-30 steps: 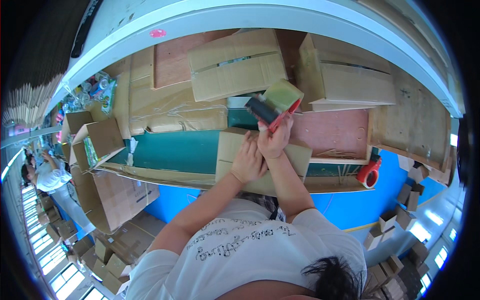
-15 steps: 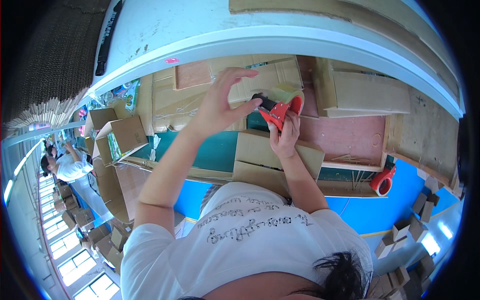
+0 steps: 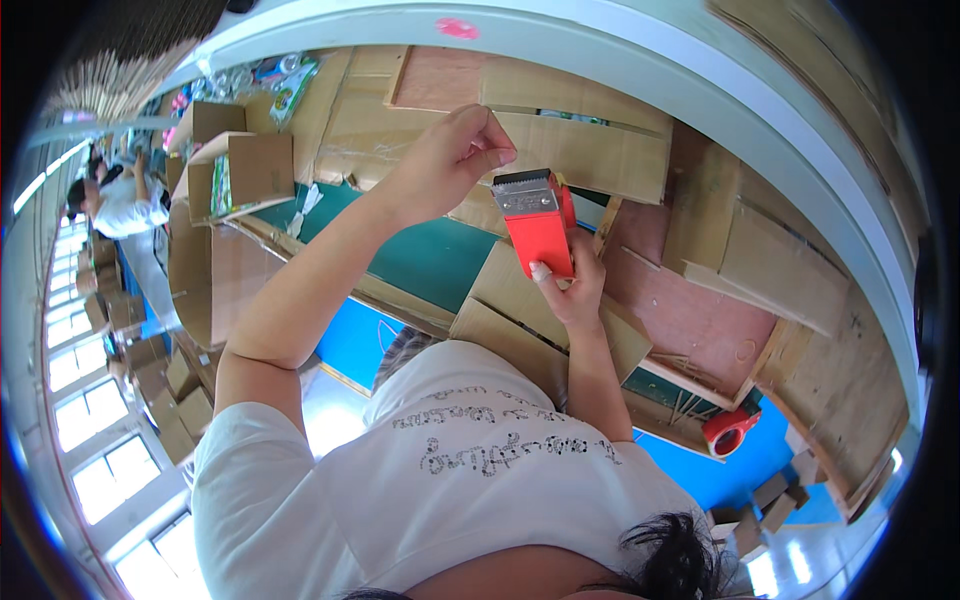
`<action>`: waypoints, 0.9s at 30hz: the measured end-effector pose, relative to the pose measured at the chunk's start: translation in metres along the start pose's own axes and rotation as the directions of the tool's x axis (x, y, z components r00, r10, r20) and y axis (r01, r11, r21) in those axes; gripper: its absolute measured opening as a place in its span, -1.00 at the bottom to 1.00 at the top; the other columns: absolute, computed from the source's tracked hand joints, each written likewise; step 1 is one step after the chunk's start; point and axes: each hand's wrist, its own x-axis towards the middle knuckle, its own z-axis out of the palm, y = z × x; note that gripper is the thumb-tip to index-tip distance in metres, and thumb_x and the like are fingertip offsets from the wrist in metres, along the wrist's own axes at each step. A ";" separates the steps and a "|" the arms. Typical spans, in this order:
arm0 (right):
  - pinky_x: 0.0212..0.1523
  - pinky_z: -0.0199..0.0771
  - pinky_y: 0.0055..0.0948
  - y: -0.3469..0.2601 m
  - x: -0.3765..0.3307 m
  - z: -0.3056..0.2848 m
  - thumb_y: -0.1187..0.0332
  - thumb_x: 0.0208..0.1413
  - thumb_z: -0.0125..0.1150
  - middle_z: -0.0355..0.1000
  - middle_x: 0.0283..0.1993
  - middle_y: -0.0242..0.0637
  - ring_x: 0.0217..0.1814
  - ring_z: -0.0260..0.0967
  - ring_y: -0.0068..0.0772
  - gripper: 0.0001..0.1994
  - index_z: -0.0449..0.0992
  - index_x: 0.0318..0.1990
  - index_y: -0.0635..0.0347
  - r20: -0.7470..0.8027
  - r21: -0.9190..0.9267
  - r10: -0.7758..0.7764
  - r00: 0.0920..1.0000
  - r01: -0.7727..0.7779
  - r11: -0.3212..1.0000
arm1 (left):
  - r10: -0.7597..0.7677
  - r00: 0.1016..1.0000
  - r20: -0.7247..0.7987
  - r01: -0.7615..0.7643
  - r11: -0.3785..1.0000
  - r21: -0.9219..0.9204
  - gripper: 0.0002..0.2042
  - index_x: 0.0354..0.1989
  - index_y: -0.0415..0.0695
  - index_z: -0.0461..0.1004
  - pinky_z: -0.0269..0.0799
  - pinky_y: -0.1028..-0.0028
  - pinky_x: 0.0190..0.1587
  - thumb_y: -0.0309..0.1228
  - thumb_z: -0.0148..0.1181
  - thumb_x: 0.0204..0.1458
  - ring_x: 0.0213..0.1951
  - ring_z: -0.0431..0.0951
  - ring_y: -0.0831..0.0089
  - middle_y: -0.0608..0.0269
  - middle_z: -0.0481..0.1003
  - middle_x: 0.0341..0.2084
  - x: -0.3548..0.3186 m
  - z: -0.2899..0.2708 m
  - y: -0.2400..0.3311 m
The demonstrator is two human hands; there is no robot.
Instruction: The person packs packaged items into cardboard boxes by hand, folds the box flaps closed, and seals the boxes shut using a tape dispenser before stacking them.
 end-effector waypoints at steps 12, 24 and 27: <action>-0.54 0.40 -0.41 0.031 -0.019 -0.045 0.21 -0.22 0.44 0.53 -0.35 -0.03 -0.48 0.50 -0.36 -0.50 0.49 -0.21 0.50 0.519 0.768 0.369 0.771 -0.610 0.193 | -0.395 0.916 -0.063 0.280 0.746 -0.604 -0.91 -0.24 -0.22 0.43 0.44 0.46 -0.06 -0.55 0.11 0.08 -0.27 0.50 0.48 0.30 0.44 -0.31 -0.055 -0.059 -0.030; -0.81 0.17 -0.49 0.056 -0.016 -0.049 -0.10 -0.23 0.41 0.36 -0.73 -0.22 -0.81 0.32 -0.32 -0.46 0.45 -0.61 0.31 0.694 0.711 -0.500 0.518 -0.603 0.362 | -0.541 0.773 0.333 0.542 0.289 -0.789 -0.89 -0.22 -0.22 0.38 0.55 0.18 0.01 -0.45 0.11 0.18 -0.30 0.34 0.56 0.35 0.31 -0.34 -0.142 0.054 -0.157; -0.82 0.13 -0.48 0.050 -0.018 -0.046 -0.02 -0.25 0.47 0.32 -0.75 -0.24 -0.82 0.29 -0.32 -0.50 0.46 -0.59 0.31 0.666 0.726 -0.489 0.564 -0.639 0.252 | -0.508 0.789 0.346 0.534 0.286 -0.796 -0.86 -0.24 -0.20 0.38 0.55 0.21 -0.01 -0.39 0.11 0.19 -0.31 0.33 0.59 0.39 0.29 -0.36 -0.141 0.074 -0.162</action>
